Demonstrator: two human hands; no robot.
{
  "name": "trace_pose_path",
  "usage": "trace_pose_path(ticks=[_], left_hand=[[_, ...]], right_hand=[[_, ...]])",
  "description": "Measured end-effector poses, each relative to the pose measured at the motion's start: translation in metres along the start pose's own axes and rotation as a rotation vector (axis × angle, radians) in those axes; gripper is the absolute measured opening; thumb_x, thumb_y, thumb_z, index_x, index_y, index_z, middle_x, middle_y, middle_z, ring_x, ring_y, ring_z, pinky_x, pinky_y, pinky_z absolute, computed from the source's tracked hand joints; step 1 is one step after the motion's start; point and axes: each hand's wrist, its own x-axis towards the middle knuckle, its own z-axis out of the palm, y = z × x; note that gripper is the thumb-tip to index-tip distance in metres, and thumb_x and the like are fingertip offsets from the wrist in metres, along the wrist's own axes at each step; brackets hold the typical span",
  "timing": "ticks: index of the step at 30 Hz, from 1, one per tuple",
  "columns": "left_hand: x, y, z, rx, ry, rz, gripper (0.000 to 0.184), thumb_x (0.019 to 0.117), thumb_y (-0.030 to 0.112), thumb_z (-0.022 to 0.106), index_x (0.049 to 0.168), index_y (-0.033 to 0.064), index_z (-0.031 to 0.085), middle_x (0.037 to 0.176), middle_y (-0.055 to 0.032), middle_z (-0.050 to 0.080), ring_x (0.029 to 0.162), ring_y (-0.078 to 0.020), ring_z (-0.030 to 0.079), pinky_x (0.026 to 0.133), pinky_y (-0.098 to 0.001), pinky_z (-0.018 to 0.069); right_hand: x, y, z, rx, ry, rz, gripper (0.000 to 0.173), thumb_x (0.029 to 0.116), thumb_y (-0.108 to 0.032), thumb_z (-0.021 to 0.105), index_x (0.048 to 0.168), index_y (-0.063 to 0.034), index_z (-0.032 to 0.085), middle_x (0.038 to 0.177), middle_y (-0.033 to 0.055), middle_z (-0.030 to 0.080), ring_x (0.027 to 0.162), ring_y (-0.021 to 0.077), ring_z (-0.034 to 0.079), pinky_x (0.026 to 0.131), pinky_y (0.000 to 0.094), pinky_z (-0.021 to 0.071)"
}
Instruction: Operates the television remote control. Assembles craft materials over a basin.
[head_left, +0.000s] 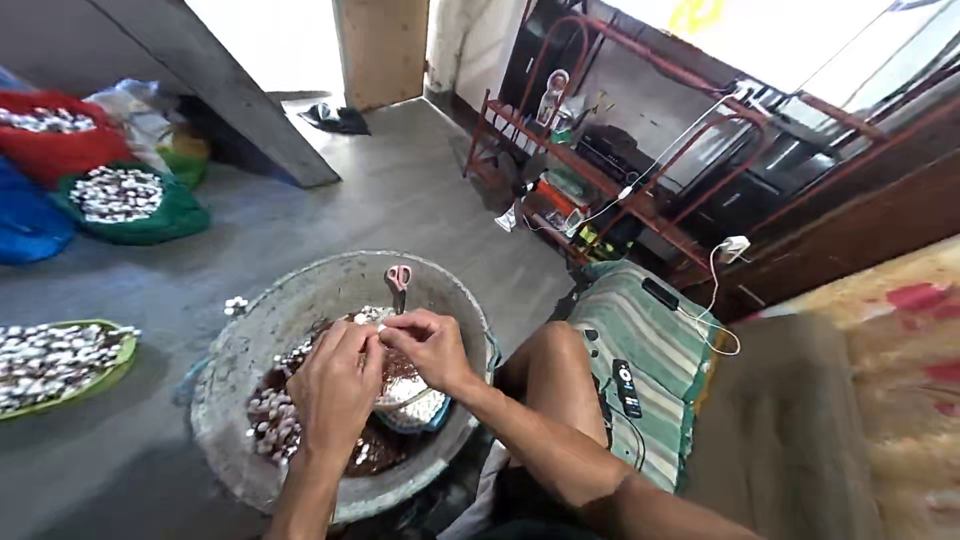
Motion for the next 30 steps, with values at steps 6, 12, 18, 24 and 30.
trace_pose_path(ticks=[6,12,18,24,30], left_hand=[[-0.001,-0.003,0.0,-0.01,0.055,-0.017,0.027,0.0981,0.028,0.054,0.096,0.0108,0.075,0.094,-0.0081,0.07,0.079,-0.0252,0.068,0.064,-0.0488,0.0518],[0.002,-0.01,-0.005,-0.635,0.105,-0.34,0.016,0.0957,0.018,0.067,0.101,0.0051,0.074,0.089,0.0023,0.069,0.072,0.0005,0.062,0.065,-0.0174,0.0528],[0.005,0.005,-0.015,-1.357,0.109,-0.658,0.011,0.1029,0.018,0.056,0.105,0.0136,0.065,0.099,0.0006,0.068,0.093,-0.0148,0.066,0.088,-0.0395,0.0572],[0.006,-0.009,-0.002,-1.493,0.021,-0.57,0.013,0.1036,0.02,0.056,0.107,0.0116,0.065,0.098,-0.0014,0.068,0.091,-0.012,0.065,0.083,-0.0333,0.0567],[0.002,-0.005,-0.002,-1.622,-0.034,-0.637,0.012,0.1033,0.023,0.059,0.106,0.015,0.066,0.088,-0.0004,0.065,0.062,-0.0042,0.054,0.051,-0.0184,0.044]], right_hand=[[0.0,-0.004,0.005,-0.045,0.006,-0.019,0.016,0.093,-0.011,0.076,0.107,-0.0029,0.079,0.1,0.0073,0.076,0.085,0.0106,0.073,0.082,0.0283,0.063],[-0.004,-0.026,0.003,-0.13,0.116,-0.152,0.024,0.0939,-0.013,0.074,0.115,-0.0012,0.076,0.111,0.0113,0.072,0.089,0.014,0.073,0.08,0.0289,0.0644],[-0.027,-0.022,0.009,0.297,-0.143,0.366,0.03,0.1025,-0.018,0.064,0.126,-0.0006,0.068,0.103,0.0104,0.073,0.083,0.015,0.069,0.078,0.0328,0.06],[-0.026,-0.025,0.027,0.477,-0.188,0.36,0.032,0.1056,-0.023,0.059,0.135,-0.0098,0.065,0.115,0.0071,0.071,0.085,0.013,0.068,0.074,0.0289,0.0591],[-0.024,-0.031,0.037,0.554,-0.159,0.382,0.02,0.1016,-0.022,0.066,0.118,-0.0111,0.073,0.102,0.0048,0.072,0.084,0.0113,0.068,0.075,0.0286,0.0598]])
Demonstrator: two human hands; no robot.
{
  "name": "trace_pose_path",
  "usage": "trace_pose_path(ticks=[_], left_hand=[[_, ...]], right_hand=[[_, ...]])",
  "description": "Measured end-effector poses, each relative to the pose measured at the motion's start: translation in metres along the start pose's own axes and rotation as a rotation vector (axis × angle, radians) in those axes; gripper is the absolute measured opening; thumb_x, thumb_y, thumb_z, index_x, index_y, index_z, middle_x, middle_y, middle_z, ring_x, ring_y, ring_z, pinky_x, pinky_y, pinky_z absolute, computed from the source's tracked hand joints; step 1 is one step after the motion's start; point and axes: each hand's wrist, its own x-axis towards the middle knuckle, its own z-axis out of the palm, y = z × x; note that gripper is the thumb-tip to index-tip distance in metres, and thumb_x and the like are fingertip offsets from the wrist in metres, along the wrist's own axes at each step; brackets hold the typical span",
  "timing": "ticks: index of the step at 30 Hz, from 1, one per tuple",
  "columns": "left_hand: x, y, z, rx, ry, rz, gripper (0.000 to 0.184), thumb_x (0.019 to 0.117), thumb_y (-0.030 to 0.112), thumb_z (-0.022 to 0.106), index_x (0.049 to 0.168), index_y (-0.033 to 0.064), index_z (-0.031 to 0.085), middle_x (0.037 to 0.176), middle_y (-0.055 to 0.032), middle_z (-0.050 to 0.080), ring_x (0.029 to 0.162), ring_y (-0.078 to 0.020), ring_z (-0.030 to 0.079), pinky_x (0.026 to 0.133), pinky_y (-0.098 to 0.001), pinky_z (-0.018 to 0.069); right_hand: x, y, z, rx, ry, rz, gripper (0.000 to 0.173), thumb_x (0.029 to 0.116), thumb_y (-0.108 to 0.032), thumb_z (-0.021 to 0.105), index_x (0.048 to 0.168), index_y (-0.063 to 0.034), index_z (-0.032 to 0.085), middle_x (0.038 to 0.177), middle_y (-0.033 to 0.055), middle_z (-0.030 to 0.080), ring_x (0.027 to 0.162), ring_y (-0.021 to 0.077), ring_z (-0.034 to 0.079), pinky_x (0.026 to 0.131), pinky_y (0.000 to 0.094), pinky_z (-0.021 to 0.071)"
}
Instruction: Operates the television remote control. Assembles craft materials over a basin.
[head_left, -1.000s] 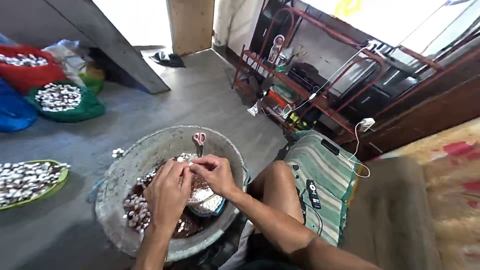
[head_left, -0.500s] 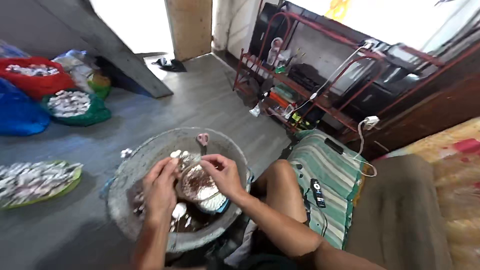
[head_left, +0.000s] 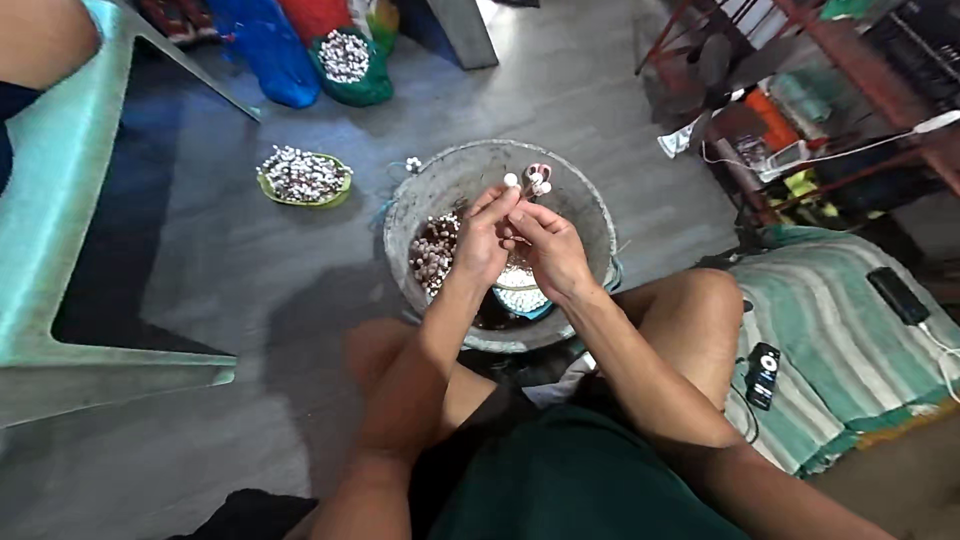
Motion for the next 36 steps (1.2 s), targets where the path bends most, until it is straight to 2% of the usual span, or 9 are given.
trace_pose_path(ticks=[4,7,11,14,18,23,31,34,36], left_hand=[[0.0,0.004,0.001,-0.061,-0.001,-0.005,0.011,0.1036,0.021,0.057,0.107,0.0148,0.065,0.092,-0.0021,0.067,0.061,-0.0033,0.054,0.048,-0.0165,0.0424],[0.0,0.004,0.001,-0.073,-0.012,0.01,0.011,0.1034,0.02,0.058,0.106,0.0146,0.067,0.089,-0.0016,0.066,0.066,-0.0044,0.058,0.053,-0.0175,0.0456],[0.002,0.002,-0.001,-0.013,0.012,0.042,0.014,0.1022,0.022,0.059,0.106,0.0115,0.068,0.087,-0.0018,0.065,0.069,-0.0072,0.06,0.058,-0.0215,0.0502],[0.004,0.0,-0.003,0.042,0.026,0.093,0.019,0.1024,0.02,0.058,0.107,0.0081,0.071,0.096,-0.0036,0.069,0.087,-0.0122,0.066,0.079,-0.0304,0.0573],[0.005,-0.001,-0.005,0.133,-0.009,0.163,0.02,0.0985,0.018,0.057,0.109,0.0058,0.07,0.106,-0.0047,0.069,0.099,-0.0146,0.066,0.091,-0.0355,0.0554],[0.003,0.001,0.0,0.134,0.014,0.172,0.012,0.0996,0.014,0.063,0.103,0.0045,0.07,0.1,-0.0052,0.07,0.092,-0.014,0.068,0.087,-0.0343,0.0574],[0.005,0.003,-0.005,0.167,0.023,0.152,0.019,0.1017,0.013,0.059,0.107,-0.0002,0.072,0.101,-0.0089,0.072,0.093,-0.0173,0.069,0.089,-0.0374,0.0581],[0.011,0.017,-0.021,0.383,0.046,0.175,0.029,0.1034,0.013,0.051,0.121,-0.0012,0.069,0.106,-0.0104,0.072,0.09,-0.018,0.068,0.082,-0.0357,0.0578],[0.02,0.03,-0.048,0.747,0.219,0.18,0.025,0.1039,0.018,0.059,0.117,0.0024,0.073,0.102,-0.009,0.074,0.085,-0.0171,0.07,0.076,-0.0351,0.0594]], right_hand=[[-0.002,0.002,0.005,0.066,-0.01,-0.031,0.024,0.1037,-0.026,0.063,0.121,-0.0115,0.072,0.104,0.0048,0.072,0.085,0.011,0.068,0.076,0.0286,0.0594],[-0.002,0.003,0.006,0.067,-0.017,-0.078,0.026,0.1038,-0.027,0.063,0.122,-0.0112,0.071,0.105,0.005,0.072,0.086,0.011,0.068,0.077,0.0287,0.0597],[0.005,0.004,0.005,0.066,0.043,-0.145,0.02,0.1016,-0.016,0.065,0.115,-0.0018,0.072,0.098,0.0092,0.072,0.081,0.014,0.069,0.077,0.0315,0.0611],[0.006,-0.001,0.002,-0.022,0.07,-0.19,0.021,0.1023,-0.017,0.065,0.115,-0.0017,0.072,0.098,0.0089,0.072,0.082,0.0139,0.069,0.077,0.0311,0.0611],[0.004,-0.003,-0.004,-0.153,0.111,-0.224,0.02,0.1015,-0.019,0.066,0.114,-0.0041,0.073,0.097,0.0065,0.072,0.08,0.0122,0.068,0.074,0.029,0.0598],[0.001,0.0,-0.007,-0.308,0.112,-0.318,0.019,0.1014,-0.014,0.066,0.116,-0.0033,0.072,0.095,0.0051,0.072,0.076,0.0097,0.066,0.071,0.025,0.058],[0.002,0.0,-0.009,-0.276,0.101,-0.278,0.023,0.1036,-0.019,0.063,0.119,-0.0037,0.07,0.102,0.0075,0.072,0.085,0.0141,0.069,0.075,0.0303,0.0603],[0.0,-0.005,-0.021,-0.275,0.095,-0.247,0.025,0.1041,-0.021,0.062,0.122,-0.0043,0.069,0.107,0.0084,0.073,0.089,0.0177,0.071,0.078,0.0347,0.0615],[-0.002,-0.005,-0.035,-0.289,0.1,-0.229,0.025,0.1042,-0.021,0.062,0.122,-0.0047,0.069,0.107,0.0084,0.073,0.089,0.0184,0.071,0.078,0.0353,0.0616]])
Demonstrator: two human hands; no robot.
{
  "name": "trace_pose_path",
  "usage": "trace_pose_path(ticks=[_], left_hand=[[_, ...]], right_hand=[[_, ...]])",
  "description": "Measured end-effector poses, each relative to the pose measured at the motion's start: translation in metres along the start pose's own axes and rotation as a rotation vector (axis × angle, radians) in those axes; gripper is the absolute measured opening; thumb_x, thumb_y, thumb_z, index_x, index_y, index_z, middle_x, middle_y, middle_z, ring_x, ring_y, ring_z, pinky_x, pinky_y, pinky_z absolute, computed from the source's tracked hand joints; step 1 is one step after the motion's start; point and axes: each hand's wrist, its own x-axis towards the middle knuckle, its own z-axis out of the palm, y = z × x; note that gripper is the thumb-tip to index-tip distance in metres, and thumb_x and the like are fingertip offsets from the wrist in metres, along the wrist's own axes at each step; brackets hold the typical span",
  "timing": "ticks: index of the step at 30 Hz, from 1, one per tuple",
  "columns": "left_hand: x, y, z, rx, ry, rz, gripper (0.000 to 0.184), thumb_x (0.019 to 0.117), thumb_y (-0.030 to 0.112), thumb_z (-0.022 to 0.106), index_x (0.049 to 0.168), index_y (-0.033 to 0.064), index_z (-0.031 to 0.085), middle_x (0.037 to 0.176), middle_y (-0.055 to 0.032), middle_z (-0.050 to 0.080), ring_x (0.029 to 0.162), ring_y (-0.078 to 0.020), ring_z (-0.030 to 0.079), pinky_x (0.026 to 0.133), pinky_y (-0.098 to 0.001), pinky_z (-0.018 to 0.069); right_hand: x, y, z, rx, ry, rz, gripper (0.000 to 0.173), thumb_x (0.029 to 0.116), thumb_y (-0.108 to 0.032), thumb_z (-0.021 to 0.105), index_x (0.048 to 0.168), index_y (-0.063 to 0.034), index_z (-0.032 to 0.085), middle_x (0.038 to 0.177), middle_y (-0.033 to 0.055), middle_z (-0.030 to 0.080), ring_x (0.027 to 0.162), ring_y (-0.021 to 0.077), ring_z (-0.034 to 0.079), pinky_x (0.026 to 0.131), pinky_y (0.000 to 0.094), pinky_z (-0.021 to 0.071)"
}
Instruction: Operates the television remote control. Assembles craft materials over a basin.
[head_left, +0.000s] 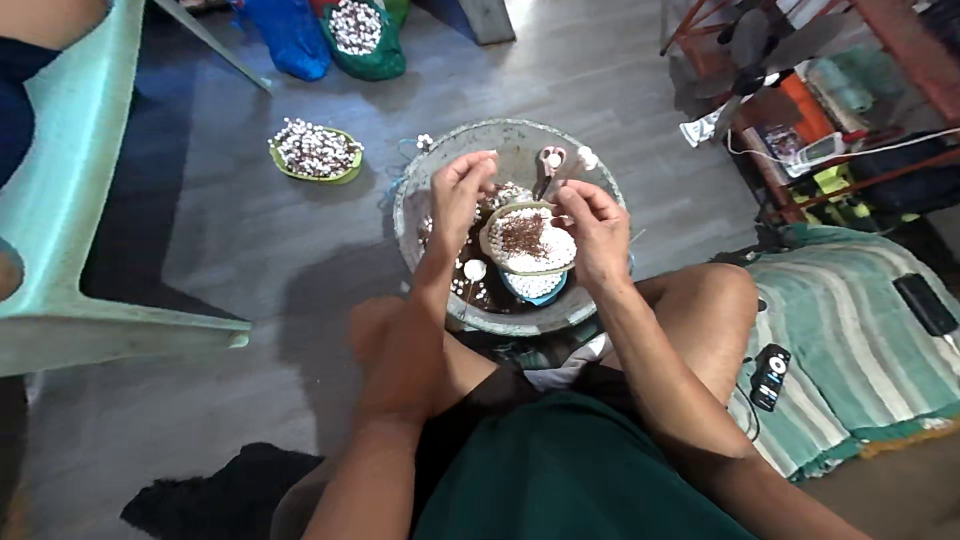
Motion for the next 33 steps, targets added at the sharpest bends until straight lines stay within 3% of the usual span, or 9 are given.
trace_pose_path(ticks=[3,5,8,11,16,24,29,31,33], left_hand=[[0.025,-0.018,-0.048,0.775,0.144,-0.244,0.03,0.0997,0.032,0.059,0.11,0.0095,0.076,0.11,-0.0135,0.074,0.105,-0.0306,0.07,0.092,-0.0574,0.0539],[0.04,-0.036,-0.075,1.023,0.182,-0.426,0.036,0.0947,0.032,0.063,0.11,0.0006,0.072,0.117,-0.0259,0.069,0.114,-0.0449,0.065,0.093,-0.0688,0.049],[0.046,-0.062,-0.093,1.171,0.192,-0.642,0.05,0.0861,0.026,0.074,0.122,-0.0072,0.064,0.131,-0.0303,0.061,0.124,-0.0469,0.058,0.098,-0.0664,0.0482],[0.048,-0.089,-0.088,1.333,0.15,-0.712,0.045,0.0872,0.022,0.073,0.119,-0.008,0.064,0.128,-0.0298,0.063,0.12,-0.046,0.062,0.091,-0.064,0.0526],[0.058,-0.106,-0.077,1.441,0.131,-0.717,0.027,0.0924,0.011,0.065,0.114,-0.0063,0.067,0.123,-0.0279,0.065,0.115,-0.0441,0.065,0.086,-0.0596,0.0551],[0.055,-0.101,-0.081,1.458,0.079,-0.698,0.03,0.0895,0.01,0.069,0.113,-0.0083,0.066,0.125,-0.0299,0.063,0.117,-0.0457,0.063,0.087,-0.0619,0.0542],[0.056,-0.045,-0.08,1.26,0.079,-0.614,0.043,0.0884,0.026,0.071,0.114,-0.0085,0.066,0.125,-0.0311,0.063,0.122,-0.0478,0.059,0.095,-0.069,0.0466],[0.059,-0.017,-0.078,1.212,0.181,-0.531,0.041,0.0924,0.036,0.061,0.104,-0.0024,0.069,0.118,-0.0265,0.068,0.116,-0.0439,0.064,0.091,-0.0674,0.0489],[0.06,0.003,-0.078,1.128,0.268,-0.459,0.047,0.1017,0.043,0.047,0.103,0.0032,0.071,0.118,-0.0216,0.069,0.116,-0.0391,0.065,0.092,-0.0647,0.0486]], right_hand=[[-0.009,0.008,-0.023,-0.065,-0.04,0.03,0.025,0.1053,-0.024,0.06,0.123,-0.0089,0.069,0.109,0.0056,0.072,0.089,0.0163,0.07,0.078,0.0327,0.0609],[-0.015,0.02,-0.032,-0.062,-0.051,0.05,0.023,0.1037,-0.022,0.063,0.119,-0.0069,0.071,0.107,0.0069,0.073,0.087,0.0179,0.07,0.078,0.0346,0.061],[-0.024,0.036,-0.042,-0.093,-0.078,0.084,0.02,0.1019,-0.02,0.065,0.114,-0.005,0.073,0.101,0.0082,0.074,0.083,0.0191,0.071,0.078,0.0361,0.0618],[-0.033,0.045,-0.049,-0.13,-0.1,0.119,0.02,0.101,-0.018,0.066,0.113,-0.005,0.073,0.1,0.0083,0.075,0.084,0.0197,0.072,0.078,0.0368,0.0625],[-0.03,0.056,-0.055,-0.189,-0.115,0.13,0.018,0.1018,-0.017,0.065,0.113,-0.0054,0.073,0.098,0.0062,0.075,0.082,0.0165,0.071,0.078,0.0339,0.0622],[-0.002,0.06,-0.046,-0.251,-0.202,0.079,0.023,0.1054,-0.02,0.059,0.119,-0.006,0.07,0.102,0.0057,0.074,0.084,0.0147,0.071,0.078,0.0317,0.0608],[0.045,0.069,-0.042,-0.301,-0.218,0.046,0.025,0.1046,-0.019,0.06,0.118,-0.0018,0.071,0.103,0.0076,0.074,0.089,0.0153,0.071,0.083,0.0346,0.0608],[0.076,0.081,-0.032,-0.39,-0.267,0.039,0.025,0.1045,-0.021,0.06,0.115,-0.0028,0.072,0.102,0.0071,0.075,0.091,0.0144,0.071,0.085,0.0354,0.0602],[0.106,0.099,-0.018,-0.483,-0.35,0.058,0.027,0.1039,-0.024,0.059,0.115,-0.0048,0.074,0.102,0.0065,0.075,0.091,0.0137,0.071,0.086,0.0359,0.0593]])
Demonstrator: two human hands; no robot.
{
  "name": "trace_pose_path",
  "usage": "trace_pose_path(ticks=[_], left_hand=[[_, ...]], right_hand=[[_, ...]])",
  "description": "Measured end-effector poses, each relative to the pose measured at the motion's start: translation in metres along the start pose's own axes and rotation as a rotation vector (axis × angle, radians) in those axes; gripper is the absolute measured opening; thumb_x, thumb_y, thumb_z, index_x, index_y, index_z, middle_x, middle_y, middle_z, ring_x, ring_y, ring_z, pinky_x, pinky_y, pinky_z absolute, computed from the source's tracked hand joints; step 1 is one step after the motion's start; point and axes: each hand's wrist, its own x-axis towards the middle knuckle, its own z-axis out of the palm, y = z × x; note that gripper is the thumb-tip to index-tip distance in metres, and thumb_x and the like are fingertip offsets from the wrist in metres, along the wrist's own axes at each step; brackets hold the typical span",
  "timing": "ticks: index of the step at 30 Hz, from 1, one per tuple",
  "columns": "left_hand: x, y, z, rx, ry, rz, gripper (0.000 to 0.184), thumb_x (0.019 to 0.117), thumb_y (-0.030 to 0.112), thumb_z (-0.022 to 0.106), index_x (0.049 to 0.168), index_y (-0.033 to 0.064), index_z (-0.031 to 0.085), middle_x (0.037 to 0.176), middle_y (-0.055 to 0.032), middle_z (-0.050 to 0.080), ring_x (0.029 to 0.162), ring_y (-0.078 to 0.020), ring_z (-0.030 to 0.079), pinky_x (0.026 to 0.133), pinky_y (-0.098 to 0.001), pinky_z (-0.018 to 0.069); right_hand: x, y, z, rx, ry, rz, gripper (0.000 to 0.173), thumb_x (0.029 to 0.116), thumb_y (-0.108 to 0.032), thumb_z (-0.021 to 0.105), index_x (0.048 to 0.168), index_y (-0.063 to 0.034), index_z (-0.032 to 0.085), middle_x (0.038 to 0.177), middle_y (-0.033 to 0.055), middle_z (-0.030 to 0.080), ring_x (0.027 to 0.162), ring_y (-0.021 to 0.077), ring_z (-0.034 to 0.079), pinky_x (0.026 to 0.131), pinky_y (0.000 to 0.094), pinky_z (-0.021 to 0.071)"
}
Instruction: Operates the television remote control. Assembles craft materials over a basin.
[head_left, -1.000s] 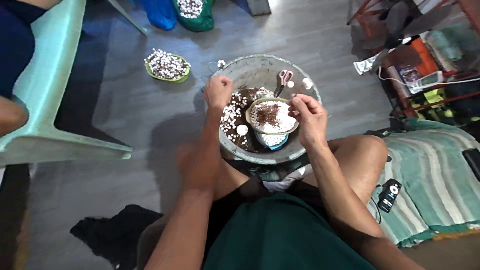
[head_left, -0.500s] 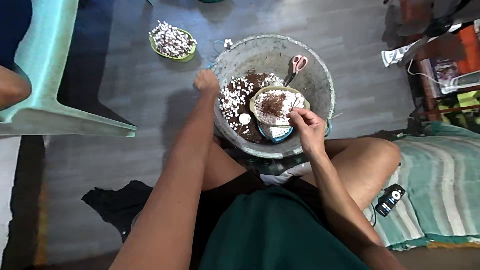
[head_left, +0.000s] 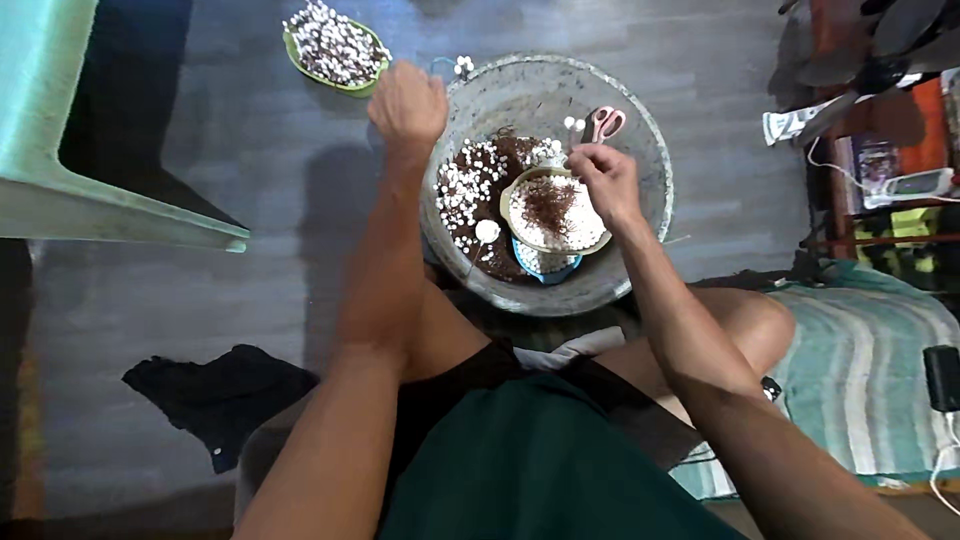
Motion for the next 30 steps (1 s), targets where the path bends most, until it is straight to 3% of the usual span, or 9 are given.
trace_pose_path(ticks=[2,5,10,16,20,23,25,28,30], left_hand=[[0.001,0.0,-0.009,-0.145,0.074,0.029,0.05,0.1061,0.046,0.039,0.102,0.009,0.072,0.111,-0.0149,0.071,0.111,-0.0321,0.066,0.09,-0.0603,0.0481],[0.006,-0.007,-0.018,-0.366,0.164,0.109,0.043,0.1076,0.04,0.039,0.125,0.0171,0.071,0.107,-0.0057,0.073,0.1,-0.02,0.069,0.09,-0.0487,0.0539],[0.015,-0.016,-0.018,-0.81,0.321,0.249,0.025,0.1042,0.024,0.053,0.107,0.0053,0.068,0.085,-0.0006,0.072,0.065,-0.0111,0.067,0.062,-0.0338,0.0585],[0.013,-0.009,-0.031,-0.806,0.251,0.123,0.022,0.1014,0.024,0.059,0.099,0.0072,0.073,0.088,-0.0009,0.072,0.068,-0.0095,0.068,0.066,-0.0316,0.059],[0.01,-0.007,-0.03,-0.79,0.244,0.122,0.02,0.1005,0.025,0.061,0.096,0.0087,0.073,0.088,0.0005,0.071,0.067,-0.0071,0.066,0.063,-0.0282,0.0579],[0.008,-0.007,-0.027,-0.786,0.234,0.153,0.02,0.0997,0.025,0.062,0.098,0.0083,0.073,0.09,-0.0007,0.071,0.069,-0.0077,0.067,0.064,-0.0286,0.0592],[0.008,-0.008,-0.026,-0.779,0.23,0.162,0.019,0.0996,0.025,0.063,0.096,0.009,0.074,0.088,0.0003,0.072,0.067,-0.0071,0.067,0.063,-0.028,0.0587],[0.009,-0.01,-0.028,-0.762,0.233,0.18,0.017,0.0996,0.021,0.064,0.095,0.0072,0.073,0.086,-0.0005,0.072,0.065,-0.0078,0.067,0.062,-0.0278,0.0585],[0.008,-0.01,-0.029,-0.772,0.201,0.231,0.017,0.0995,0.018,0.062,0.091,0.0069,0.071,0.081,-0.0006,0.071,0.064,-0.0086,0.067,0.063,-0.0284,0.0583]], right_hand=[[0.036,0.015,0.021,-0.07,-0.096,0.012,0.027,0.1042,-0.025,0.058,0.115,-0.0061,0.074,0.103,0.0066,0.075,0.093,0.0143,0.071,0.087,0.0373,0.0583],[0.084,0.046,0.064,-0.159,-0.231,0.056,0.027,0.1033,-0.025,0.059,0.115,-0.0073,0.074,0.107,0.0084,0.075,0.099,0.0174,0.071,0.094,0.0431,0.0571],[0.135,0.103,0.13,-0.28,-0.362,0.125,0.026,0.1027,-0.028,0.06,0.115,-0.0108,0.075,0.11,0.0099,0.075,0.104,0.0237,0.071,0.098,0.0521,0.0544],[0.163,0.116,0.166,-0.307,-0.418,0.152,0.027,0.1033,-0.027,0.06,0.119,-0.0102,0.074,0.116,0.0106,0.074,0.111,0.0237,0.069,0.102,0.0506,0.0523],[0.17,0.117,0.179,-0.368,-0.41,0.155,0.026,0.1029,-0.028,0.06,0.116,-0.0122,0.075,0.111,0.0101,0.075,0.105,0.0251,0.07,0.097,0.0528,0.0533],[0.173,0.116,0.179,-0.433,-0.489,0.178,0.031,0.1033,-0.035,0.06,0.125,-0.0178,0.073,0.115,0.0111,0.074,0.106,0.0293,0.071,0.096,0.0578,0.0534],[0.171,0.11,0.167,-0.455,-0.496,0.176,0.034,0.1033,-0.037,0.06,0.131,-0.0199,0.07,0.115,0.0099,0.074,0.1,0.027,0.073,0.092,0.0548,0.0578],[0.156,0.079,0.116,-0.371,-0.345,0.098,0.033,0.1032,-0.026,0.06,0.131,-0.0114,0.069,0.118,0.0107,0.073,0.105,0.0232,0.072,0.098,0.0485,0.0563],[0.122,0.056,0.068,-0.244,-0.22,0.071,0.029,0.1022,-0.022,0.062,0.124,-0.0053,0.071,0.108,0.0102,0.074,0.092,0.0188,0.073,0.089,0.0413,0.0604]])
